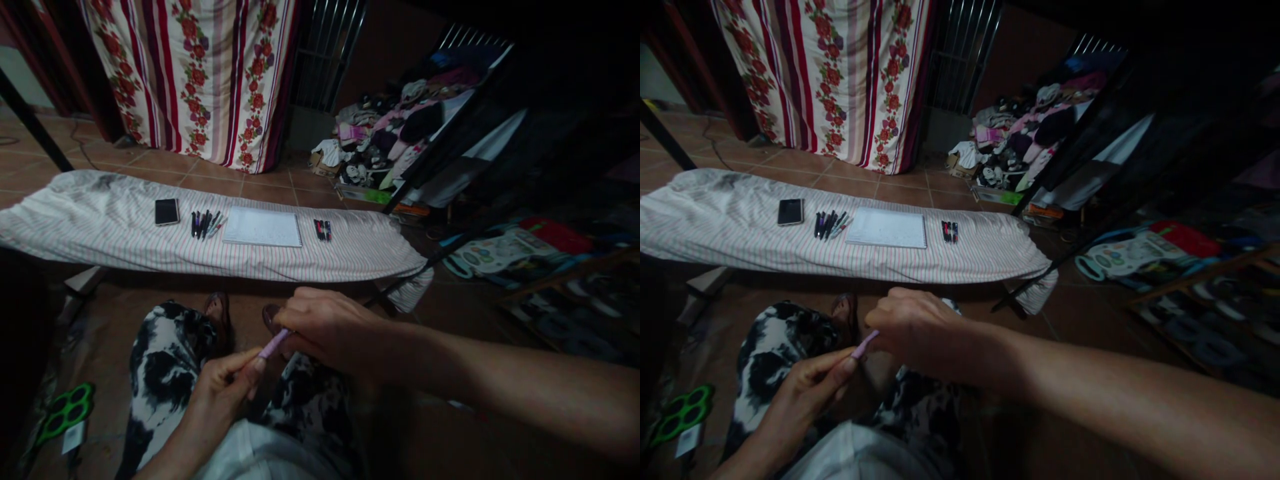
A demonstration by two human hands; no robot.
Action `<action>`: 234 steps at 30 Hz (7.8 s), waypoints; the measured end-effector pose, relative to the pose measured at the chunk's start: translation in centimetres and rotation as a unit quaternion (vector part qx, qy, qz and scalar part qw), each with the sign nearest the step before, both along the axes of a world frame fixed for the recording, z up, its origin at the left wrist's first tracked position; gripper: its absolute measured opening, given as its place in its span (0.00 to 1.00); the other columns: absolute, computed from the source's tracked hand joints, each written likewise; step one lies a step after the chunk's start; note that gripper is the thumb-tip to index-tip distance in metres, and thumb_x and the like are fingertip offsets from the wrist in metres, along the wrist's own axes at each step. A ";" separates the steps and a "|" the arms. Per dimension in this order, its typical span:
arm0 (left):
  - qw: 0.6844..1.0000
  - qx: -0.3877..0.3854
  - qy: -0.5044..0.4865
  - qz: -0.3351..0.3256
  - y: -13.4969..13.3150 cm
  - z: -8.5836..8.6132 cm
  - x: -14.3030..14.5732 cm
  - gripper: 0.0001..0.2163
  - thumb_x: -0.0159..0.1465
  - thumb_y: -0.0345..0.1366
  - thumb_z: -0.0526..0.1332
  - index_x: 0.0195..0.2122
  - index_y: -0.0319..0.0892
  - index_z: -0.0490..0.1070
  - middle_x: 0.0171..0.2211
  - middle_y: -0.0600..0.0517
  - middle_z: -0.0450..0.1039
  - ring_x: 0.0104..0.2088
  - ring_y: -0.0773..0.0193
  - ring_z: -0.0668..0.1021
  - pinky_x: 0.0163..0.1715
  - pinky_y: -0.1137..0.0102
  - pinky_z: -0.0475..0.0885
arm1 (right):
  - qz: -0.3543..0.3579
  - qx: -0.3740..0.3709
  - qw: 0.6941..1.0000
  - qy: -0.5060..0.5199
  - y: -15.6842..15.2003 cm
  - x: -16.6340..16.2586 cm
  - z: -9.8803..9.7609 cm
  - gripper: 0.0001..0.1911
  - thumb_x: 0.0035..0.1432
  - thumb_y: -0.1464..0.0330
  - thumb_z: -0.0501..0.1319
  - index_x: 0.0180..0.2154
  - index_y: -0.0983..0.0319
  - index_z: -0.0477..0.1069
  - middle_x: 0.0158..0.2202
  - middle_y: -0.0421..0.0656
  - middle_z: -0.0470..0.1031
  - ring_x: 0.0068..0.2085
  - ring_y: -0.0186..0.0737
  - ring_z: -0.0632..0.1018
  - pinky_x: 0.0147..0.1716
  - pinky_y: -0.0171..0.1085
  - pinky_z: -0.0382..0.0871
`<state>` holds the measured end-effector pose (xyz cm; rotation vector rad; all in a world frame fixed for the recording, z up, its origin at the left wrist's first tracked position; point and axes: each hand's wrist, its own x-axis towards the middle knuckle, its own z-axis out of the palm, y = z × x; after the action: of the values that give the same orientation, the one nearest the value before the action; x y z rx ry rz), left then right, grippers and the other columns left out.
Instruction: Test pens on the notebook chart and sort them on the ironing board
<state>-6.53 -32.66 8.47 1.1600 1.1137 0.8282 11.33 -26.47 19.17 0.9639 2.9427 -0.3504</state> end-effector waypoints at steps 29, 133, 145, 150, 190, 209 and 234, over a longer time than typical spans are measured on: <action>1.000 0.002 0.004 -0.004 -0.8 0.5 -0.4 0.19 0.57 0.49 0.57 0.34 0.36 0.76 0.15 0.57 0.55 0.18 0.72 0.58 0.17 0.76 0.51 | 0.044 -0.004 0.999 0.030 -0.5 0.1 -0.5 0.11 0.61 0.70 0.50 0.29 0.64 0.67 0.26 0.41 0.68 0.28 0.33 0.64 0.28 0.33 0.54; 0.994 0.022 -0.111 -0.006 0.1 0.4 -0.6 0.15 0.59 0.44 0.57 0.42 0.38 0.67 0.29 0.51 0.71 0.25 0.69 0.71 0.26 0.74 0.66 | -0.044 -0.117 0.987 0.103 2.2 -0.1 -0.2 0.10 0.59 0.69 0.55 0.36 0.61 0.75 0.34 0.42 0.77 0.35 0.34 0.76 0.35 0.31 0.65; 0.996 0.049 -0.058 0.038 0.4 -0.1 -0.7 0.14 0.56 0.41 0.61 0.39 0.38 0.73 0.31 0.50 0.73 0.30 0.65 0.73 0.30 0.75 0.66 | -0.010 -0.091 0.991 0.102 2.2 0.0 -0.3 0.10 0.59 0.69 0.54 0.37 0.61 0.74 0.34 0.43 0.76 0.36 0.34 0.75 0.36 0.32 0.65; 0.995 -0.006 -0.097 0.001 0.3 -0.1 -0.5 0.17 0.57 0.45 0.59 0.41 0.38 0.72 0.23 0.53 0.70 0.23 0.69 0.70 0.23 0.76 0.63 | 0.005 -0.083 0.990 0.111 2.3 0.1 -0.6 0.10 0.59 0.69 0.54 0.36 0.62 0.74 0.33 0.43 0.76 0.35 0.34 0.75 0.35 0.31 0.65; 0.977 -0.062 -0.197 0.053 1.0 0.5 -0.1 0.16 0.55 0.41 0.62 0.41 0.36 0.71 0.27 0.50 0.73 0.24 0.70 0.71 0.25 0.74 0.65 | -0.042 -0.083 0.991 0.094 3.0 -1.2 1.0 0.11 0.58 0.72 0.54 0.41 0.62 0.71 0.35 0.43 0.76 0.36 0.37 0.75 0.35 0.34 0.64; 0.978 -0.029 -0.202 0.052 1.0 0.6 0.5 0.14 0.57 0.40 0.61 0.40 0.36 0.72 0.27 0.50 0.73 0.26 0.68 0.72 0.25 0.74 0.64 | -0.132 -0.220 0.952 0.167 3.2 -0.6 0.1 0.08 0.53 0.67 0.58 0.35 0.62 0.72 0.25 0.37 0.70 0.27 0.31 0.70 0.25 0.30 0.63; 0.973 -0.053 -0.212 0.074 0.6 1.0 0.8 0.15 0.55 0.40 0.63 0.41 0.38 0.72 0.31 0.49 0.74 0.24 0.72 0.70 0.21 0.77 0.59 | -0.184 -0.258 0.924 0.215 2.7 0.0 -0.8 0.10 0.52 0.64 0.60 0.34 0.63 0.75 0.27 0.40 0.75 0.30 0.34 0.74 0.29 0.32 0.67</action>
<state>-5.76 -32.05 9.44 0.7681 0.8804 1.0610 11.37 -23.77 18.33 1.4843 2.7117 -1.4297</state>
